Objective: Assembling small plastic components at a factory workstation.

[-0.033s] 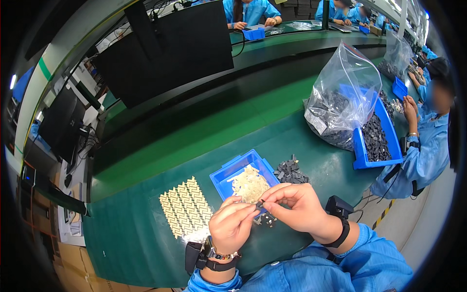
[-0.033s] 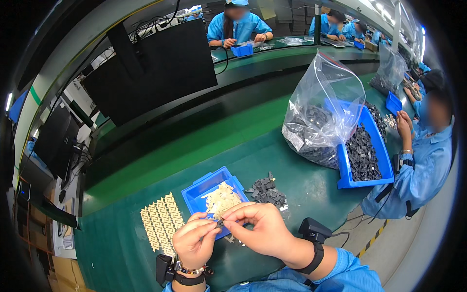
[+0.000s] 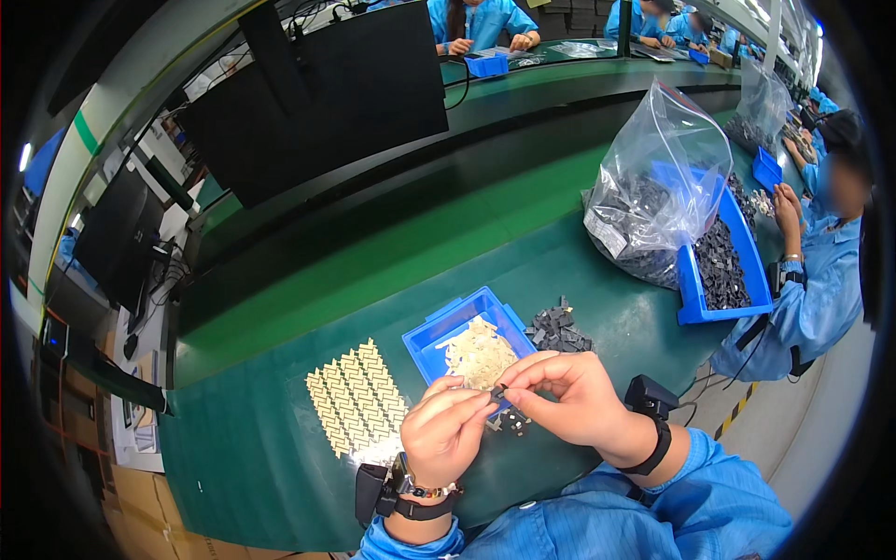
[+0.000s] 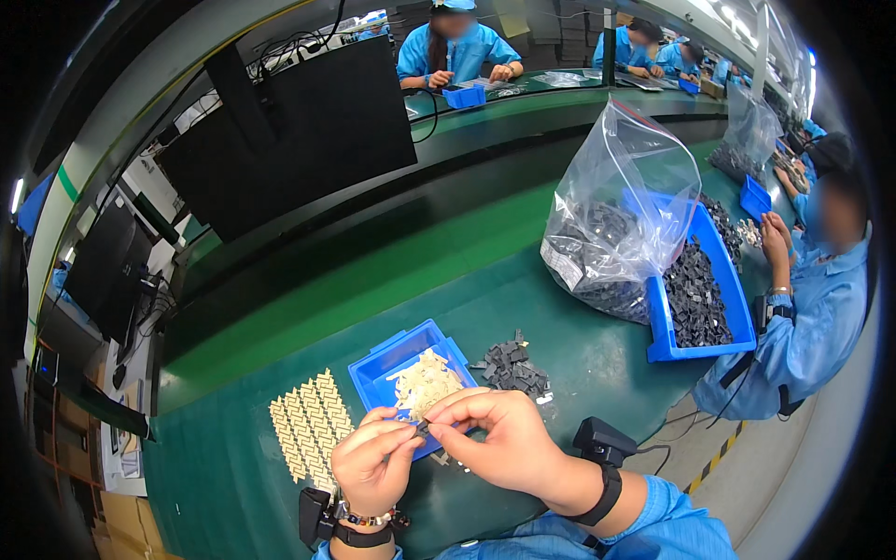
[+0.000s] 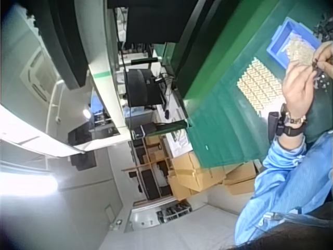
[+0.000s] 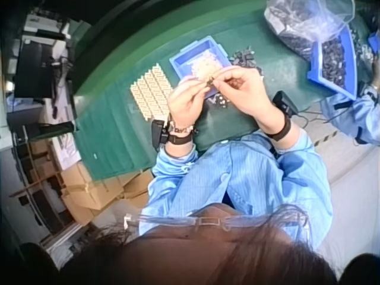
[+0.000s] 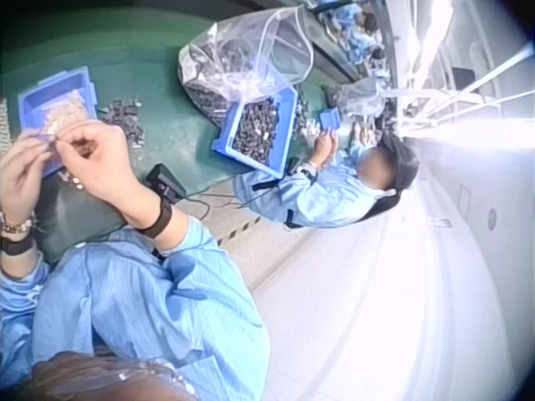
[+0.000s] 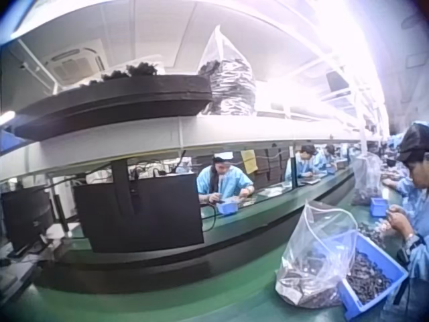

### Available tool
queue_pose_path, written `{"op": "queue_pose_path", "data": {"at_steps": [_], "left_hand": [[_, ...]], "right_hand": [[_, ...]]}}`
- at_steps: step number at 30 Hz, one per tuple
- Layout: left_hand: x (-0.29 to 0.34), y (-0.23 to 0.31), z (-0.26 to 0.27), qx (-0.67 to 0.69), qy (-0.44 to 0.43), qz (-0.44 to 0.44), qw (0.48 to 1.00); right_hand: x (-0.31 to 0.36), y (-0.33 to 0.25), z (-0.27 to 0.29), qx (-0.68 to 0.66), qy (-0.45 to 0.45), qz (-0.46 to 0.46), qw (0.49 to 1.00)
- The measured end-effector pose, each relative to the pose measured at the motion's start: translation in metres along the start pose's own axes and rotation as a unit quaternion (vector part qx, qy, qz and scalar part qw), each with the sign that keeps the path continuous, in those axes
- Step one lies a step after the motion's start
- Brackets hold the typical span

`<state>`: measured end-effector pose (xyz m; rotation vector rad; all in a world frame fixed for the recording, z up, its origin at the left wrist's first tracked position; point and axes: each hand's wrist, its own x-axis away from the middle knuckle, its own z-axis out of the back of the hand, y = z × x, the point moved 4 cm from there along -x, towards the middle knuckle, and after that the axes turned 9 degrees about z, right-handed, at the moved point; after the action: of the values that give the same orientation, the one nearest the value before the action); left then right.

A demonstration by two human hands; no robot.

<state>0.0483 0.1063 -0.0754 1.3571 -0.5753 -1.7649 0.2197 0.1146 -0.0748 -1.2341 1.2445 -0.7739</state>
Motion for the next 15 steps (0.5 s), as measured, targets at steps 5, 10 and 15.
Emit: {"op": "queue_pose_path", "data": {"at_steps": [5, 10, 15], "left_hand": [[0.0003, -0.0006, -0.0007, 0.005, 0.001, 0.004, 1.0], [0.0011, -0.0022, -0.0006, 0.009, -0.002, 0.004, 1.0], [0.0011, -0.0029, -0.0006, 0.02, -0.005, 0.008, 1.0]], "right_hand": [[-0.0011, -0.0018, 0.0008, 0.034, 0.001, 0.049, 0.998], [-0.0024, -0.0045, 0.0006, 0.048, -0.005, 0.053, 0.997], [-0.0024, -0.0066, 0.0003, 0.031, -0.02, 0.002, 0.999]]}}
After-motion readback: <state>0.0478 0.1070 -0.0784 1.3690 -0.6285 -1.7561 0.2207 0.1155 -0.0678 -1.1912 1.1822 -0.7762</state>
